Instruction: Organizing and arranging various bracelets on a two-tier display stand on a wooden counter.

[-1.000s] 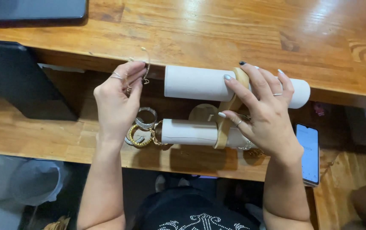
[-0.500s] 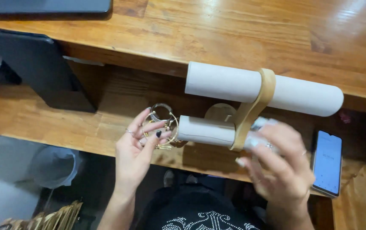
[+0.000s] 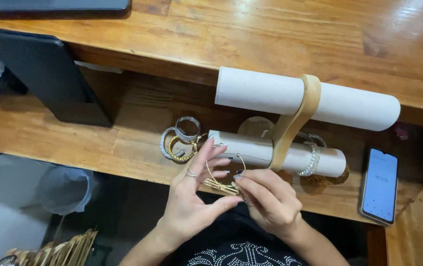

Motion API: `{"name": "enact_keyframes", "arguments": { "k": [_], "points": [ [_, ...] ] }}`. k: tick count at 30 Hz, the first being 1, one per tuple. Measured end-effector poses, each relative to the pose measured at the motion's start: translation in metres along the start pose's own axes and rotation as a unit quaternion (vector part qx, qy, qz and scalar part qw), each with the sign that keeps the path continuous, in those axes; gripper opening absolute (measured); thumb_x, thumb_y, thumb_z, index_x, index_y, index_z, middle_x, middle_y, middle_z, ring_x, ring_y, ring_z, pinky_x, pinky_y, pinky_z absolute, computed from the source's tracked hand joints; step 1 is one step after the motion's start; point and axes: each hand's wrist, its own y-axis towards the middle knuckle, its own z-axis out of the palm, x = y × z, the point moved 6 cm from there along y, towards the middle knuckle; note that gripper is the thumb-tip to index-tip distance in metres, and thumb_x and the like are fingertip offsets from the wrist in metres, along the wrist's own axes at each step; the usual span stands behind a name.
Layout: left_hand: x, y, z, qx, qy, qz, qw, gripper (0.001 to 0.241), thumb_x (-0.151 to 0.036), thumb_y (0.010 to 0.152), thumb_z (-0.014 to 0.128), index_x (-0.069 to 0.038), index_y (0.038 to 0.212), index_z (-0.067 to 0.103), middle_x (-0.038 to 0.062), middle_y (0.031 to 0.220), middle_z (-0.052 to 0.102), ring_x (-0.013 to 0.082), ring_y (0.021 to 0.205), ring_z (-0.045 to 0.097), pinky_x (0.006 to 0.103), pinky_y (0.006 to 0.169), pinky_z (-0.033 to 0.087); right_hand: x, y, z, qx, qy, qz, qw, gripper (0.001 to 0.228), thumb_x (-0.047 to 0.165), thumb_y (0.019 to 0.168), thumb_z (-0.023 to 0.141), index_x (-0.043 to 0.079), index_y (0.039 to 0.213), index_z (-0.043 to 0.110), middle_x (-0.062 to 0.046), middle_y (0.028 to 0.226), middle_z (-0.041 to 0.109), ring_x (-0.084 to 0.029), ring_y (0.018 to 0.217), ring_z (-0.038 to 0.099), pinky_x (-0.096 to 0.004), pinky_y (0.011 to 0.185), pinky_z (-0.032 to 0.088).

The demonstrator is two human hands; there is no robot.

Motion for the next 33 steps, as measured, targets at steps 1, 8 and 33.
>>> {"name": "enact_keyframes", "arguments": {
  "k": [1,8,33],
  "points": [
    [0.001,0.003,0.001,0.001,0.000,-0.001,1.000,0.105,-0.010,0.072,0.092,-0.006,0.156,0.031,0.019,0.148,0.058,0.0250,0.124,0.069,0.0322,0.103,0.063,-0.003,-0.009,0.005,0.000,0.000,0.001,1.000,0.011,0.002,0.095,0.064,-0.007,0.096,0.070,-0.020,0.093,0.069,-0.029,0.076,0.070,-0.033,0.068,0.062],
    [-0.008,0.022,0.005,0.056,0.180,0.207,0.960,0.087,-0.033,0.090,0.083,-0.001,0.155,0.035,0.016,0.135,0.064,0.0304,0.120,0.058,0.0407,0.106,0.051,-0.017,-0.041,0.010,-0.058,-0.020,0.060,0.996,0.015,-0.003,0.089,0.070,-0.006,0.104,0.071,-0.022,0.099,0.071,-0.027,0.086,0.075,-0.030,0.078,0.066],
    [0.054,0.028,-0.059,0.006,-0.062,0.157,0.986,0.081,-0.017,0.069,0.093,0.003,0.138,0.053,0.024,0.142,0.061,0.0323,0.136,0.062,0.0395,0.122,0.051,-0.020,-0.032,-0.020,-0.063,-0.066,0.090,0.992,0.015,0.002,0.091,0.073,-0.005,0.105,0.071,-0.023,0.104,0.072,-0.030,0.092,0.074,-0.035,0.088,0.063]
  ]
}}
